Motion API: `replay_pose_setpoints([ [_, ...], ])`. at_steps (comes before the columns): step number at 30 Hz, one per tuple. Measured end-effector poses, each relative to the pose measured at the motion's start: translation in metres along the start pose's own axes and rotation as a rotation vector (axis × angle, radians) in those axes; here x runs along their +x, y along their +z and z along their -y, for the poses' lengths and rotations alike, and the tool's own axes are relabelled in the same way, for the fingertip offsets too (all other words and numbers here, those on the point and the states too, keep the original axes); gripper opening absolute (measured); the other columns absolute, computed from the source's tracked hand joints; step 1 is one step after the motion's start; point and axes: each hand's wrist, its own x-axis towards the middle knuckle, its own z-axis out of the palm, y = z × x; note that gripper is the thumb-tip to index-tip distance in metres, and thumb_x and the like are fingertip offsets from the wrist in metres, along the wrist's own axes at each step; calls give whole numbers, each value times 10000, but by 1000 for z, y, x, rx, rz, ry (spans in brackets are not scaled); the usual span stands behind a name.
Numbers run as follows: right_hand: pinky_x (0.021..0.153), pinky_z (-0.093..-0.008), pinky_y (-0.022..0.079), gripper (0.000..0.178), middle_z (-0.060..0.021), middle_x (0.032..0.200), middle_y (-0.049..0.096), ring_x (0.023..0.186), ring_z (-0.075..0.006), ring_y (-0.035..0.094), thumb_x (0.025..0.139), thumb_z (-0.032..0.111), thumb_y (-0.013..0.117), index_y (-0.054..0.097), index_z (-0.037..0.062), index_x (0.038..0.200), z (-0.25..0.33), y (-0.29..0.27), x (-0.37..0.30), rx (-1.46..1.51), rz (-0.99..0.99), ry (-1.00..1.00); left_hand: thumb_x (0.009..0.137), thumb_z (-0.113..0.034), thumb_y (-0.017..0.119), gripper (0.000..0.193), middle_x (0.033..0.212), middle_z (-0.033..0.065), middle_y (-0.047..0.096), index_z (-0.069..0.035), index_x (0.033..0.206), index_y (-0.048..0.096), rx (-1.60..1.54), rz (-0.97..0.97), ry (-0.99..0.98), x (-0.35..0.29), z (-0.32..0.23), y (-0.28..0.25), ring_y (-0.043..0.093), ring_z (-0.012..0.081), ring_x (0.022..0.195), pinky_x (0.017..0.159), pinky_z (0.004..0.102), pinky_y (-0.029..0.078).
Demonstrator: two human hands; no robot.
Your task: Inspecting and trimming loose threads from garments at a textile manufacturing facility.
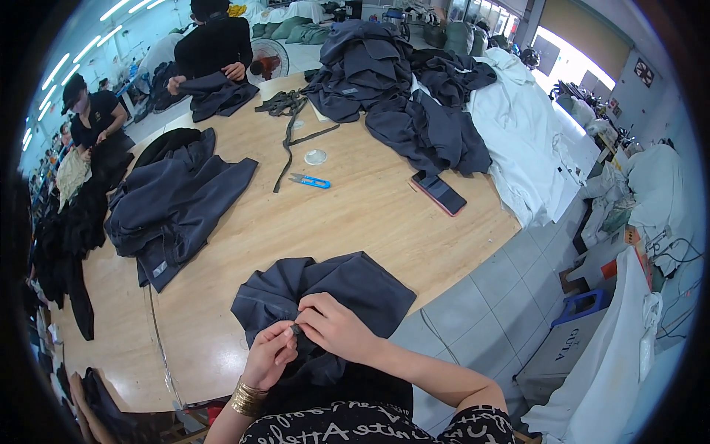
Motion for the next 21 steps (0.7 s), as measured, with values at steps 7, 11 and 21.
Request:
replay_pose_setpoints([
  [7,863,-377,425,153,-58,1056,575,966,-247,526,720,52,690,601,45,845,8,-4,0,-90,-23,-50,902,-108,568,135,710,0,573,-4,963,630,61,-98,90,2,3,1,407,34,524,480,176,304],
  [11,911,-404,389,149,-41,1040,572,982,-229,519,718,106,691,588,56,813,10,-11,2,-169,48,-61,887,-104,593,122,718,7,605,-3,934,644,262,-119,170,-1,-8,10,449,33,545,495,166,345],
  [21,934,-418,360,136,-38,940,547,922,-224,514,669,58,639,514,56,720,9,-39,5,-332,130,-46,833,-74,657,91,663,37,629,16,833,643,866,-160,379,-8,-16,-15,568,71,600,561,212,456],
])
